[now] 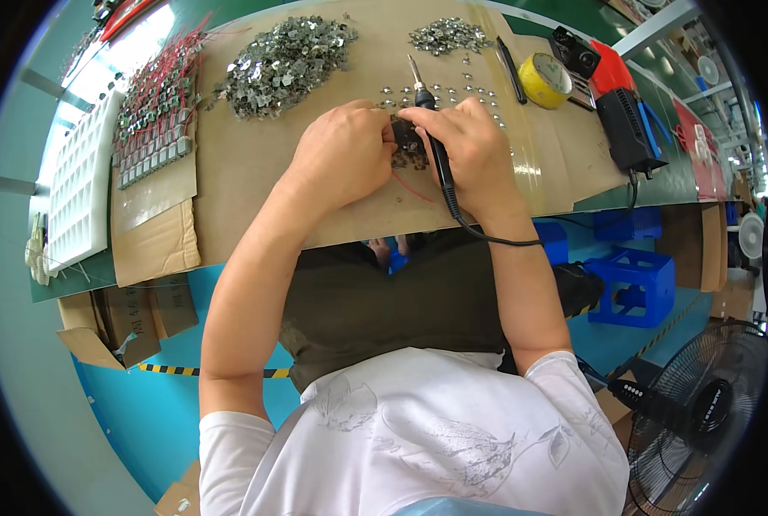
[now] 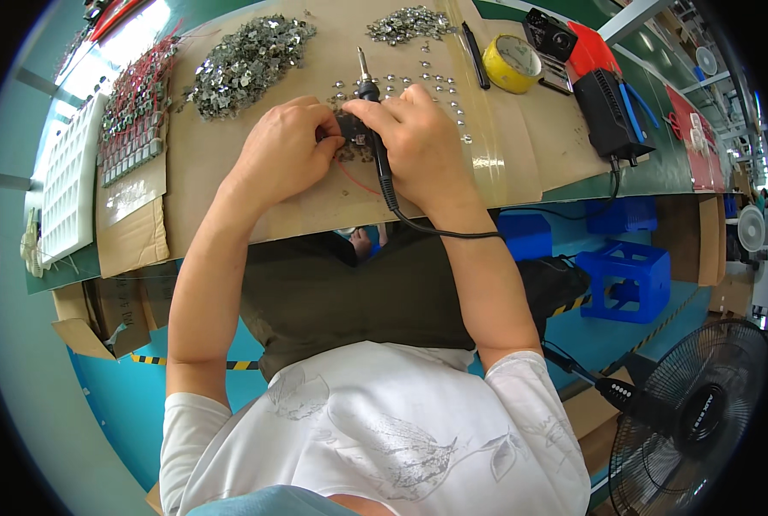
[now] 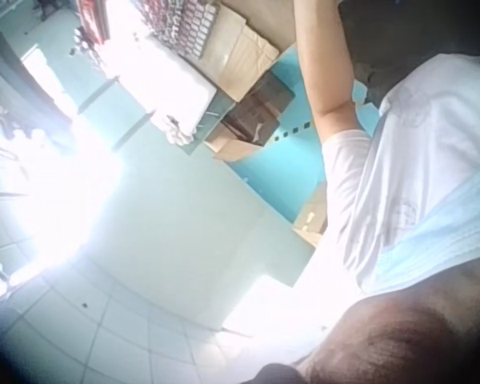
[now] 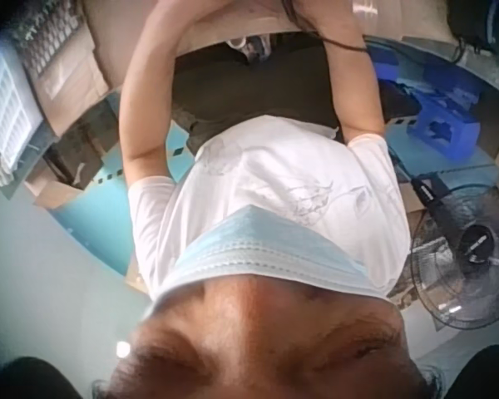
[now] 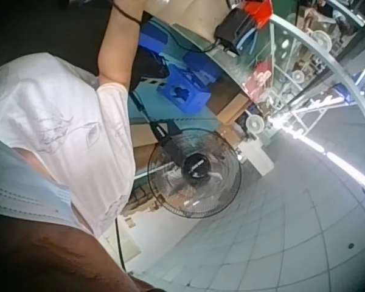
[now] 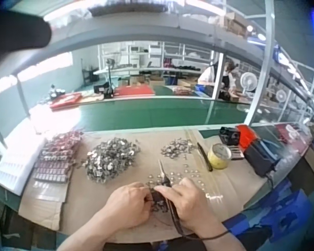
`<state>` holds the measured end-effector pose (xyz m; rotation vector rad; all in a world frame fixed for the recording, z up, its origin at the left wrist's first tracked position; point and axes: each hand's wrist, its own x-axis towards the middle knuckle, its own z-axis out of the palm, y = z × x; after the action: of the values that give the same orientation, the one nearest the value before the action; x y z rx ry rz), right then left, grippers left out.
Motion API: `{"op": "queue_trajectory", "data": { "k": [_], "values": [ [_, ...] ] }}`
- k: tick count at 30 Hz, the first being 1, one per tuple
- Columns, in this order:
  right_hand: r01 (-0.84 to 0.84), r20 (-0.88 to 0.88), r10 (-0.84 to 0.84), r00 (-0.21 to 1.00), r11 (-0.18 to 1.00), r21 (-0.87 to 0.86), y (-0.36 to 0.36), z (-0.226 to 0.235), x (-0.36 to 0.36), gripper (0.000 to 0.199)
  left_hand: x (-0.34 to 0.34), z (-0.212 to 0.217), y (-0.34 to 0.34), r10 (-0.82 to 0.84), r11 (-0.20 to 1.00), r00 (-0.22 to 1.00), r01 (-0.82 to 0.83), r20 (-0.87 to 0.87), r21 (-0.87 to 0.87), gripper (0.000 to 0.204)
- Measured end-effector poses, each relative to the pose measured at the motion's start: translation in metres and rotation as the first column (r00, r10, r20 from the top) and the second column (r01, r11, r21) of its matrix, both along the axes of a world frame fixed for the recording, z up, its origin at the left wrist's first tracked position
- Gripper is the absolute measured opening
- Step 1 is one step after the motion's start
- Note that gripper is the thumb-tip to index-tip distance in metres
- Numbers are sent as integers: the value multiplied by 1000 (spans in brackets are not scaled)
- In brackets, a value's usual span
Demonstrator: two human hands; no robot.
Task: Soldering small electronic components onto a board at a workbench.
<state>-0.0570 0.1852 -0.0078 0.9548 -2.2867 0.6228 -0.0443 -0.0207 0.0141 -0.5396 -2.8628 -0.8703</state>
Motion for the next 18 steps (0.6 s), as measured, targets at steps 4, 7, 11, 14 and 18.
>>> {"op": "queue_trajectory", "data": {
  "k": [4, 7, 11, 14, 18],
  "values": [
    [14, 7, -14, 1000, 999, -40, 3, -2, 7, 40, 0, -2, 0, -9, 1000, 1000, 9, -23, -12, 10],
    [19, 9, -18, 1000, 999, -50, 5, -2, 13, 39, 1, 1, 0, -8, 1000, 1000, 8, -6, -23, 10],
    [9, 24, -8, 1000, 997, -73, 5, -1, 15, 38, 1, 0, 0, -11, 1000, 1000, 11, -17, -24, 11],
    [2, 27, 1, 1000, 996, -90, 6, -2, 15, 36, 2, 0, 1, 1, 1000, 1000, -1, -14, -20, 12],
    [-8, 23, 10, 1000, 996, -90, 7, -1, 14, 35, 5, 1, 2, 16, 999, 1000, -16, -16, -31, 12]
  ]
}}
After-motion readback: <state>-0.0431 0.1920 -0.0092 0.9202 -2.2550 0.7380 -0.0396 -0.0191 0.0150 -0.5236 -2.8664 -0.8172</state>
